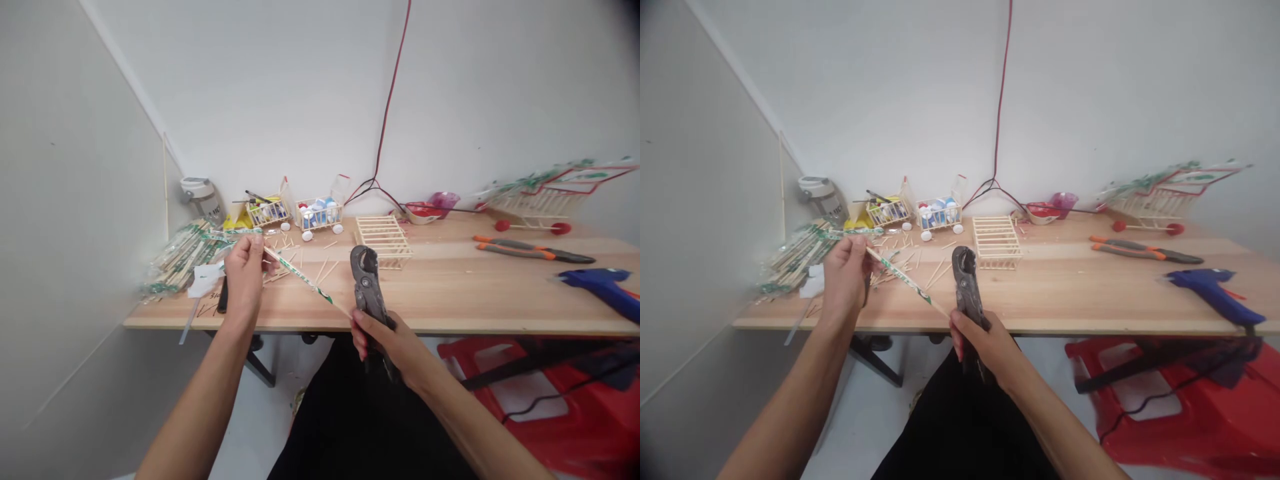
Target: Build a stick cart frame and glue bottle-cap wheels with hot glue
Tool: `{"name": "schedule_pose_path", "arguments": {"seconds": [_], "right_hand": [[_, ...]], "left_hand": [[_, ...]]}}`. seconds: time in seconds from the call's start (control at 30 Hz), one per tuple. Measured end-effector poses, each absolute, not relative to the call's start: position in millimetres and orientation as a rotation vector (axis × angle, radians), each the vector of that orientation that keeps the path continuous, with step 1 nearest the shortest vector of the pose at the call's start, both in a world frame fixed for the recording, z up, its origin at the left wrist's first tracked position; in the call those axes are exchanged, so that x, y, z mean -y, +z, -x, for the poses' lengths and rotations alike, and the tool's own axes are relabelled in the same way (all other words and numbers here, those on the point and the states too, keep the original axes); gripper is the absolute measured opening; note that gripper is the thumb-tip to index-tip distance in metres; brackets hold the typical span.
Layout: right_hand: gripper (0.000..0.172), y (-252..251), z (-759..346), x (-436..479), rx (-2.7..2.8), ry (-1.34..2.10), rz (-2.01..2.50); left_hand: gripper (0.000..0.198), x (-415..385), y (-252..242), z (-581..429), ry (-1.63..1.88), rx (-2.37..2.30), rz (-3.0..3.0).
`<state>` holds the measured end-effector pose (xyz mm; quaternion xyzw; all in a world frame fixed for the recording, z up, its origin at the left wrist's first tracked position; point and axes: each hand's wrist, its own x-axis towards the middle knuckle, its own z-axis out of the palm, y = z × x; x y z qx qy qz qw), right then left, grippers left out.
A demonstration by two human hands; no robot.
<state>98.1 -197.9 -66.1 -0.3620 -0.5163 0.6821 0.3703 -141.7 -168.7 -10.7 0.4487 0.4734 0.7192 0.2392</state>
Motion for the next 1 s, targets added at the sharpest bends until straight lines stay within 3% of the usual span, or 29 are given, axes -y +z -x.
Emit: {"name": "schedule_pose_path", "arguments": {"seconds": [0.27,0.67,0.87,1.0], "right_hand": [[0.046,-77,-88,201,1.375,1.613,0.995],[0.054,-97,-79,225,1.218,1.552,1.072],[0.053,-104,-78,227,1.142,1.548,1.05],[0.052,-97,-75,222,1.205,1.498,1.062]], "left_hand": [[0.021,162,-31,102,1.767,-0.863,-0.852],[0.019,179,-36,60,1.87,-0.736,-0.681],[0.027,186,-42,44,1.926,-0.721,-0.667],[0.035,190,-52,23,1.762,-0.739,-0.555]]}}
